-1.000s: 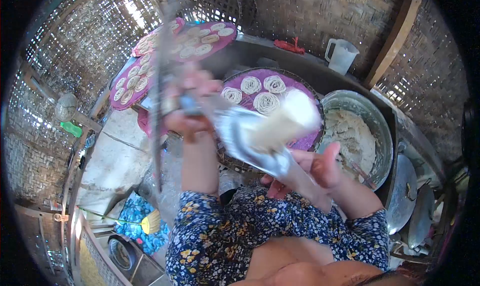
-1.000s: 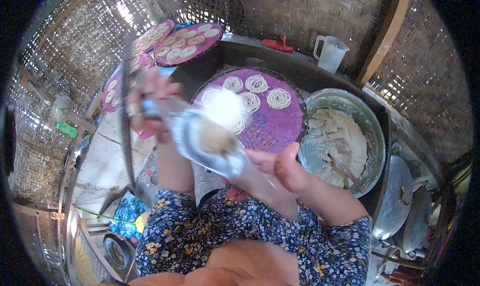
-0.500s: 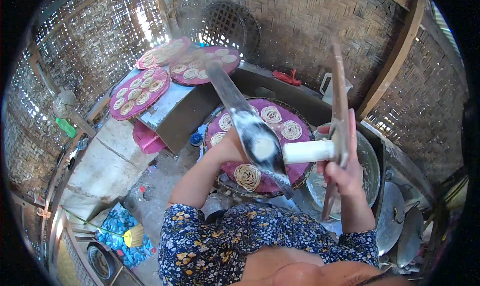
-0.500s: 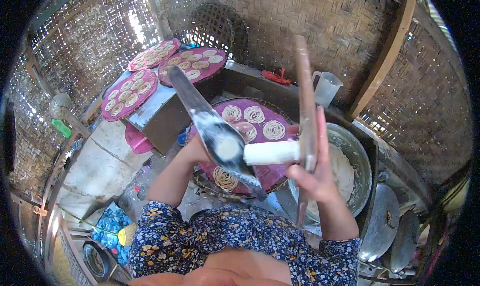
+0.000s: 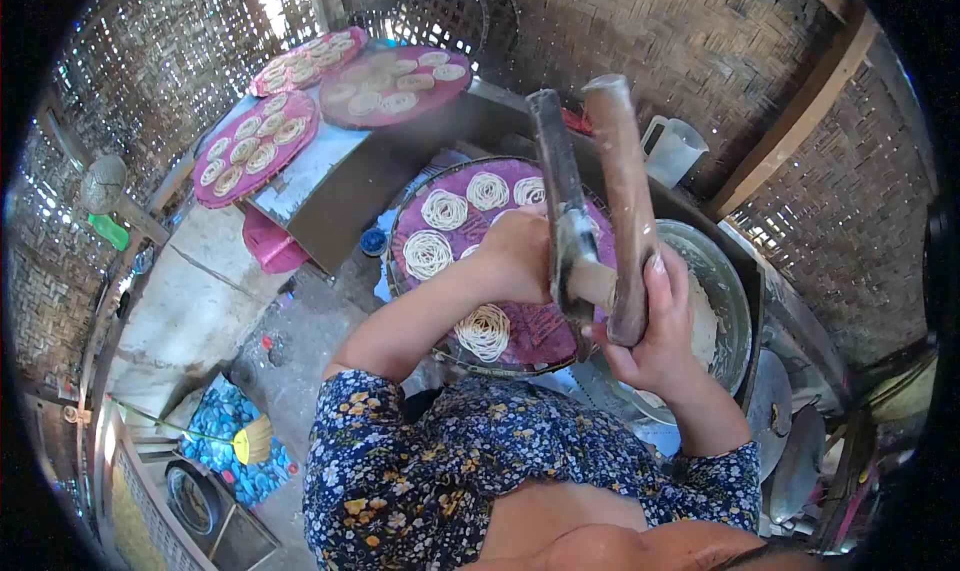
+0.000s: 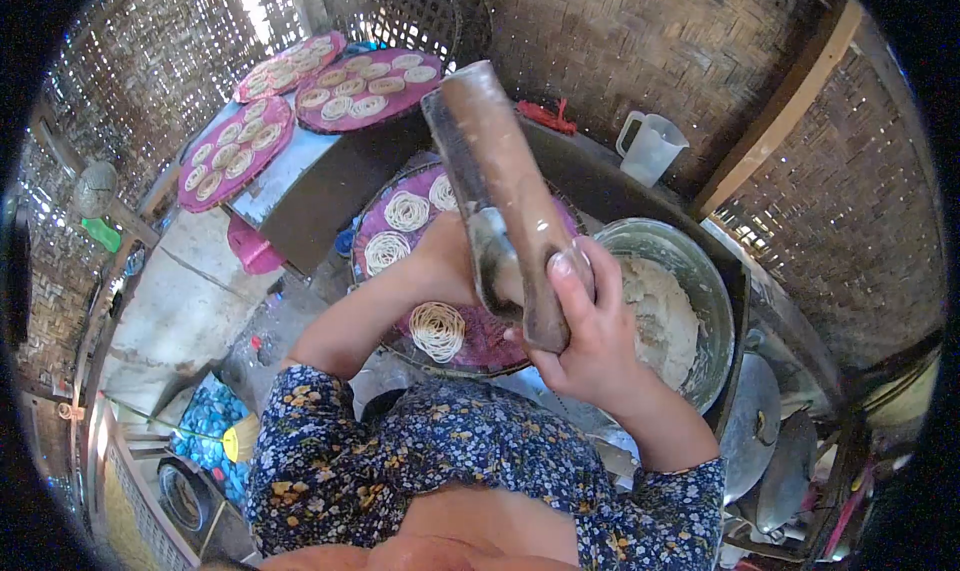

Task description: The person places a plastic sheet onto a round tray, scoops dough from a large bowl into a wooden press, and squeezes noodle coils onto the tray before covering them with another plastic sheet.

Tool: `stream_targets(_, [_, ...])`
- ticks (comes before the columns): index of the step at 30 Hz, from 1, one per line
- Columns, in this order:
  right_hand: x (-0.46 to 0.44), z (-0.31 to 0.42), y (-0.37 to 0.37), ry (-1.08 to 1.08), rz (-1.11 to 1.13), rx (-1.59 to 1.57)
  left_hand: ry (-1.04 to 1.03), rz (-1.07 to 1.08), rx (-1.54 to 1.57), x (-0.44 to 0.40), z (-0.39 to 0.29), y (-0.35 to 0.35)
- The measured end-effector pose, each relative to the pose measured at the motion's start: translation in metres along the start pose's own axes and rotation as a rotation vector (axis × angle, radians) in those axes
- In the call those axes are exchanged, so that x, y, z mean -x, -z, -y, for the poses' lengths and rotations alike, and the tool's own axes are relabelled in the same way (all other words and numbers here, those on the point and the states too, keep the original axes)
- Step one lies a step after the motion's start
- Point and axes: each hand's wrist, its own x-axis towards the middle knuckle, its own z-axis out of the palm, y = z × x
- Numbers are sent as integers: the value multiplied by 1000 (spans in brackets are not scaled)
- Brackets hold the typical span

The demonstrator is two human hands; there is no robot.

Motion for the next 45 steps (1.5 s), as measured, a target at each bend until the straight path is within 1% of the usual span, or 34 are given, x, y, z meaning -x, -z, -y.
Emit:
stream_targets(2, [2,-5,-9,-45,-24,9,-14,23,-67,-4,6,-13])
stream_targets(3, [5,-9,-9,-103,51,-19,-15,1,-68,-5,7,-18])
stream_targets(6, [-4,-25,4,-387,187,-471,192,18,136,-5,12,-23])
stream_targets(7, [-6,-25,1,-609,102,-905,145,-4,119,-8,15,-24])
stream_targets(10, [59,-88,4,-735,719,-1275,66,-58,925,-17,15,-1])
stream_targets(12, [51,-63,10,-895,660,-1491,-147,114,1649,-38,31,27])
stream_targets(14, [47,-54,9,-950,713,-1610,-291,-65,2123,-53,29,59])
stream_targets(16, [48,-55,11,-895,886,-1625,-533,3,2142,-60,31,59])
stream_targets(17, [48,-56,13,-922,843,-1635,-661,39,2140,-63,33,57])
stream_targets(20, [48,-64,21,-991,706,-1659,-335,-190,1944,-64,57,32])
stream_targets(21, [50,-71,21,-1196,634,-1527,-250,-253,2030,-65,67,17])
stream_targets(22, [51,-77,19,-1213,639,-1481,-162,-313,2113,-65,77,1])
stream_targets(25, [51,-95,8,-1234,658,-1348,29,-317,2386,-56,107,-29])
stream_targets(28, [38,-87,0,-1208,700,-1243,87,-398,2387,-42,116,-41])
stream_targets(29, [29,-74,-2,-1175,649,-1205,134,-435,2378,-38,118,-42])
stream_targets(32, [30,-72,-2,-1167,733,-1212,120,-463,2377,-29,118,-44])
stream_targets(35, [32,-58,10,-1207,672,-1192,115,-481,2410,-27,102,-44])
stream_targets(37, [32,-59,24,-1166,658,-1088,112,-468,2428,-28,88,-40])
stream_targets(39, [28,-66,38,-1124,681,-959,-8,-475,2382,-38,87,-33])
stream_targets(41, [15,-62,37,-1051,680,-911,-107,-465,2341,-49,84,-16])
stream_targets(42, [10,-61,37,-1016,673,-883,-115,-470,2304,-50,83,-5])
stream_targets(43, [10,-61,36,-1043,702,-872,-125,-472,2266,-50,82,6])
stream_targets(44, [14,-59,33,-1022,677,-880,-135,-475,2225,-49,84,13])
stream_targets(45, [19,-57,26,-998,653,-891,-235,-395,2325,-48,88,16])
